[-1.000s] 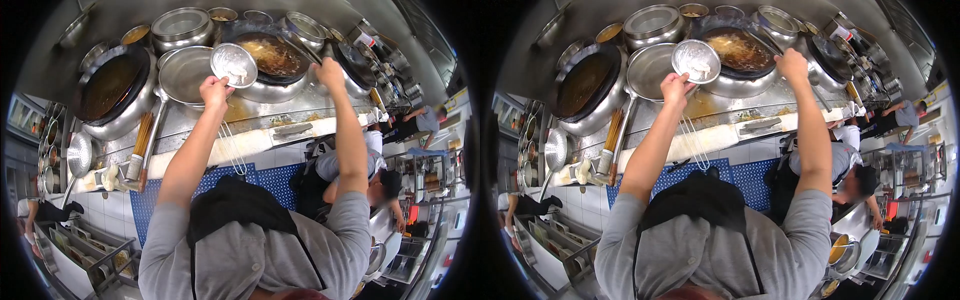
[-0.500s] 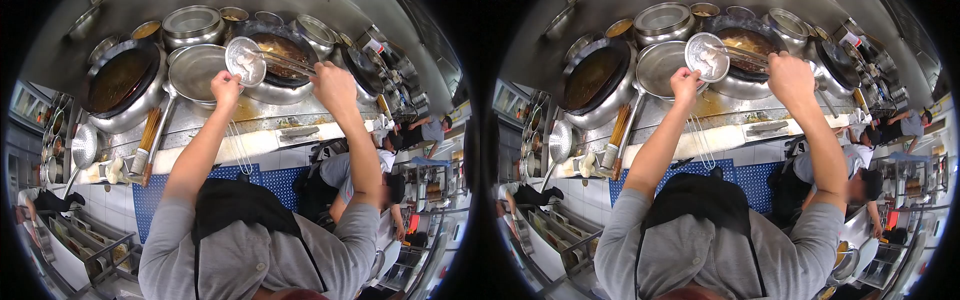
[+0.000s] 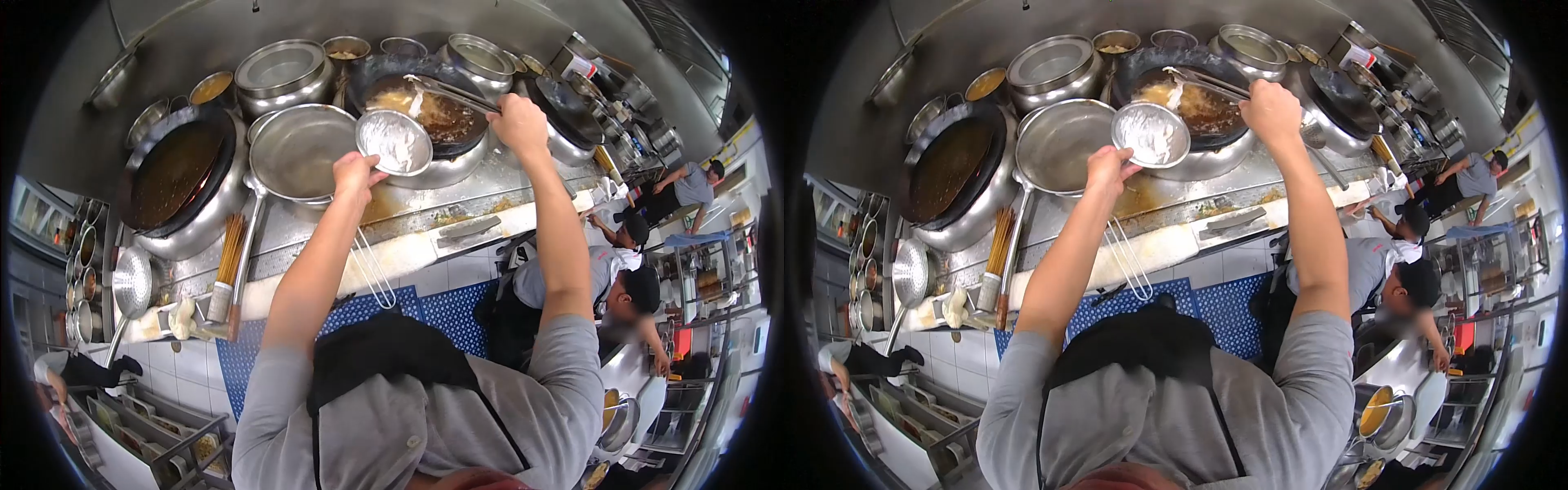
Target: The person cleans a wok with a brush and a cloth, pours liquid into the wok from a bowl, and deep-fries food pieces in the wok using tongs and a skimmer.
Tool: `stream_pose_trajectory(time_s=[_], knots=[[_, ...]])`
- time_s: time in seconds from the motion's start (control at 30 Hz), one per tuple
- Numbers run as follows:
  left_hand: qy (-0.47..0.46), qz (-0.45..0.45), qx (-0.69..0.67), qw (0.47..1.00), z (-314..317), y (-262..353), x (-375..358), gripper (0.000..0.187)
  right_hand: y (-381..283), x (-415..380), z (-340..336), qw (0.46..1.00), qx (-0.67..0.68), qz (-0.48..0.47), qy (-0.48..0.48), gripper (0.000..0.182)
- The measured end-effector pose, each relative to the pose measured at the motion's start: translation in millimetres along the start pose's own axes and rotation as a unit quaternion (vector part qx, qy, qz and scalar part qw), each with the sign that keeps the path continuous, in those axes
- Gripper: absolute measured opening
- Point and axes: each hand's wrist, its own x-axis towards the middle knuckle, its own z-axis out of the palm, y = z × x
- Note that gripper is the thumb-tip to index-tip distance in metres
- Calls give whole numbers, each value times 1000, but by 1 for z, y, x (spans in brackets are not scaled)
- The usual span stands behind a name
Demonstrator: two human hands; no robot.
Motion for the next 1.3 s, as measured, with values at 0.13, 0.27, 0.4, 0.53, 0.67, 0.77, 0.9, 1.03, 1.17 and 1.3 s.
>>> stream_pose_trajectory(time_s=[0.13,0.27,0.4,0.53,0.67,0.77,0.9,1.03,1.17,1.3], knots=[[-5,-4,-17,1000,1,-3,1,13,15,38,36,1000,-5,29,8,31],[1,0,-33,999,3,-3,-5,13,21,76,100,992,21,82,-96,38],[14,15,-38,999,-4,-5,-2,14,13,88,119,987,54,76,-131,32],[27,39,-53,997,-6,-3,5,14,8,93,116,992,16,1,-129,30],[36,45,-75,995,-3,6,2,14,15,101,119,989,40,49,-133,40],[42,54,-82,994,-5,6,5,12,14,97,101,981,88,104,-138,48],[34,52,-94,994,-6,9,2,14,20,90,92,973,122,148,-129,55],[51,77,-86,992,-13,6,7,21,-1,51,30,988,122,32,-88,44],[67,122,-86,986,-21,6,14,28,-43,-15,-51,987,69,-88,-112,30],[58,161,-55,984,-23,3,12,25,-60,-44,-48,983,-35,-168,-67,25]])
